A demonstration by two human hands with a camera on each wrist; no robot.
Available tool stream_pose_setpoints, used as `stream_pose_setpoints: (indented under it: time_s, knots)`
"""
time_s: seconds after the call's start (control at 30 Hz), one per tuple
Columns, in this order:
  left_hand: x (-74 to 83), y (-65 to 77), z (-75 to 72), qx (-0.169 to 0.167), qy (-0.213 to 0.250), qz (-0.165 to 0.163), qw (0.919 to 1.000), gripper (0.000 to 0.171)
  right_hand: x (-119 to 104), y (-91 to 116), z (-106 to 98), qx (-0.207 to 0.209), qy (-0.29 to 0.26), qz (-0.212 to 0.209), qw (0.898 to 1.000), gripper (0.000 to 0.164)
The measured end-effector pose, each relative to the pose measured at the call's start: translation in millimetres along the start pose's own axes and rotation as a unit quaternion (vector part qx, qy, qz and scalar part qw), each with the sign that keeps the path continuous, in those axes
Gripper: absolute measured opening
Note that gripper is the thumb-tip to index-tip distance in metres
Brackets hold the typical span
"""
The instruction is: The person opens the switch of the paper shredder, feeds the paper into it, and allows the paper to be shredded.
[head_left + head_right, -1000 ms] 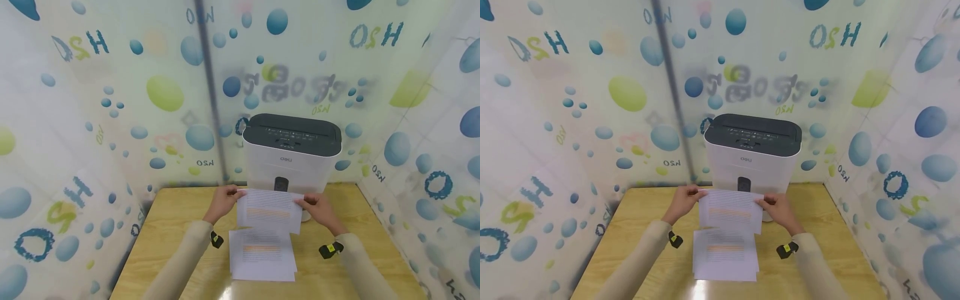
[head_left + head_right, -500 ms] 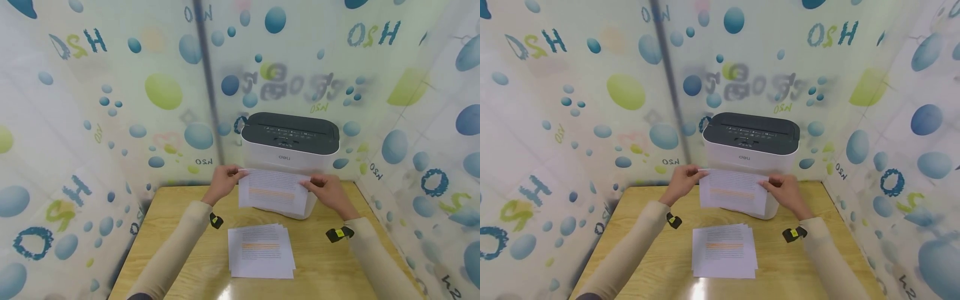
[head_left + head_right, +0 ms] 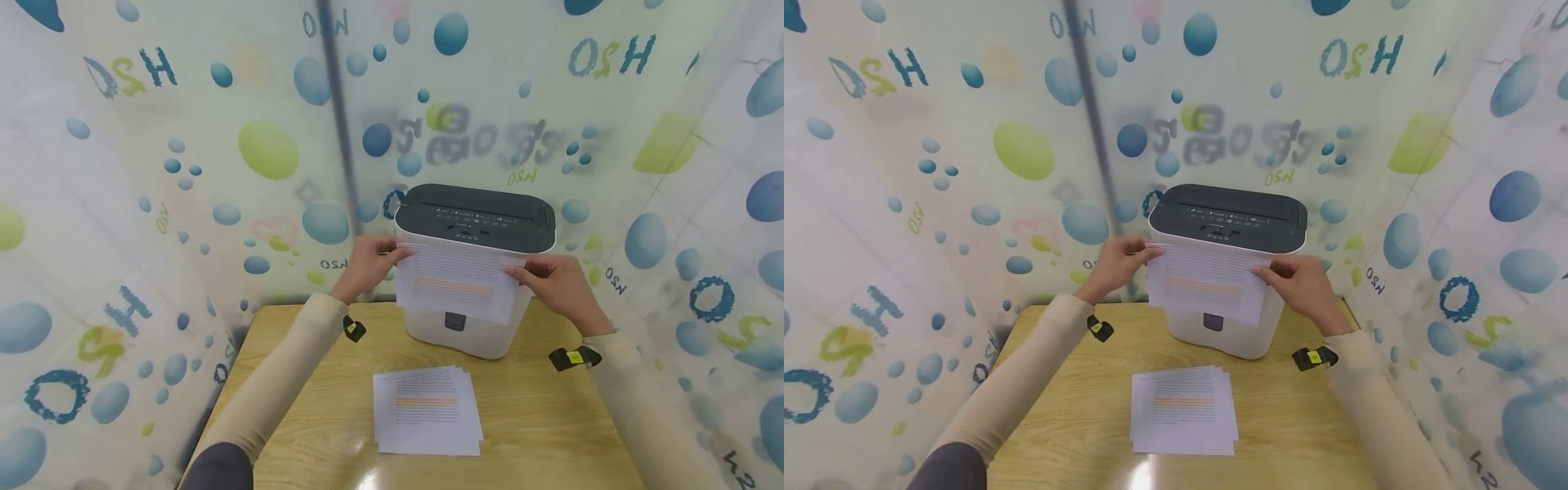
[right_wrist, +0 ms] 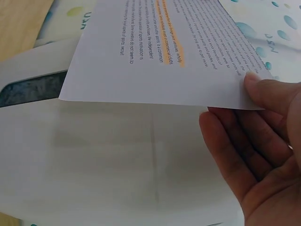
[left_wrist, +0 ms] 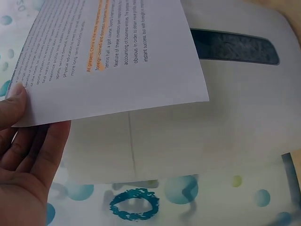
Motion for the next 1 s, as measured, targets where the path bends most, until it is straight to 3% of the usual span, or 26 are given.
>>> stream_pose_setpoints:
  time_s: [0.27, 0.5, 0.73, 1.0]
  knots:
    - [23.4, -29.0, -15.2, -0.013, -0.044, 0.048, 0.9978, 0.016, -11, -13, -20, 0.013, 0.004, 0.01, 1.0, 0.021]
    - [31.7, -55.0, -23.1, -0.023, -0.028, 0.032, 0.9989, 0.017, -25, -23, -40, 0.034, 0.009, 0.0, 0.999, 0.026]
    - [44.2, -79.8, -32.1, -0.015, -0.006, 0.048, 0.9987, 0.016, -41, -37, -60, 0.055, 0.022, -0.015, 0.998, 0.027]
    - [61.1, -107.0, -43.4, 0.0, -0.02, 0.062, 0.9979, 0.014, -54, -54, -84, 0.074, 0.025, -0.02, 0.997, 0.029]
Point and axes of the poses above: each hand's wrist, its own y-axis away from the middle knuckle, its own z-axis out of the palm, x = y × z, the point moved 10 cm from there along -y, towards the middle knuckle, and after that the axes turned 11 degrees about z, right-handed, at the moved point
